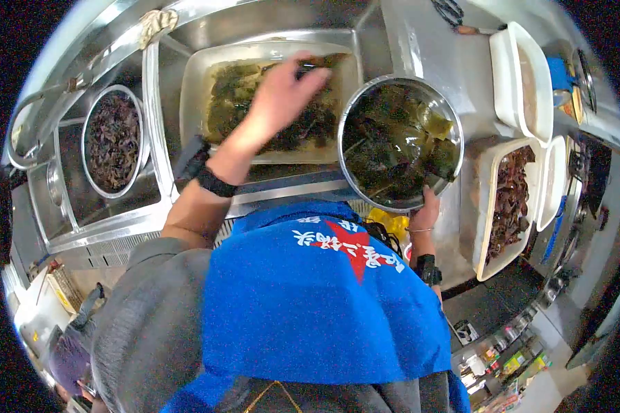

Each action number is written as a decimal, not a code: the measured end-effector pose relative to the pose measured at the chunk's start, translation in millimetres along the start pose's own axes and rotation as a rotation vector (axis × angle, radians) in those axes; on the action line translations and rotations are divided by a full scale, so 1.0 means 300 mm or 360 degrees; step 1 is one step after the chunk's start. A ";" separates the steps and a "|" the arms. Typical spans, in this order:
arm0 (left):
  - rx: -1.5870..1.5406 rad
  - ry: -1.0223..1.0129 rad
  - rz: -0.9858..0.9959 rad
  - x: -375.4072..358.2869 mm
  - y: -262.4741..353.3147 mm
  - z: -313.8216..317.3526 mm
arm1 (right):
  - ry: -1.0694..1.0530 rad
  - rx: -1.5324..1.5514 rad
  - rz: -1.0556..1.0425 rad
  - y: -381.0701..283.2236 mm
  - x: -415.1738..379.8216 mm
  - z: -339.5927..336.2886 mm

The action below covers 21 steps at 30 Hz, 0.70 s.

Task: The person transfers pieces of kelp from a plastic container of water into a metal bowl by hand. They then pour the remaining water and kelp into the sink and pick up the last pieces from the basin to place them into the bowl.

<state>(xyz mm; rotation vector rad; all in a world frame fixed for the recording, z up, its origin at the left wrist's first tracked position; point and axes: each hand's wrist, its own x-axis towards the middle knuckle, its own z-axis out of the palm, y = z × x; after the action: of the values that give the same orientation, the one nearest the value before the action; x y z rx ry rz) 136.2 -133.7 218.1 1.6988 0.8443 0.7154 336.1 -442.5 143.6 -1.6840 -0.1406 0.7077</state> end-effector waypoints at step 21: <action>0.1677 -0.1005 -0.0942 -0.186 -0.845 -0.391 | 0.0003 -0.0270 -0.0115 0.068 0.030 -0.071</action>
<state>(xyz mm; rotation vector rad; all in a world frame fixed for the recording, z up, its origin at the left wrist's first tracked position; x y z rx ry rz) -36.7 -67.6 1.6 2.1800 1.2545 -0.7947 348.7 -461.6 122.9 -1.8319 -0.2650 0.6546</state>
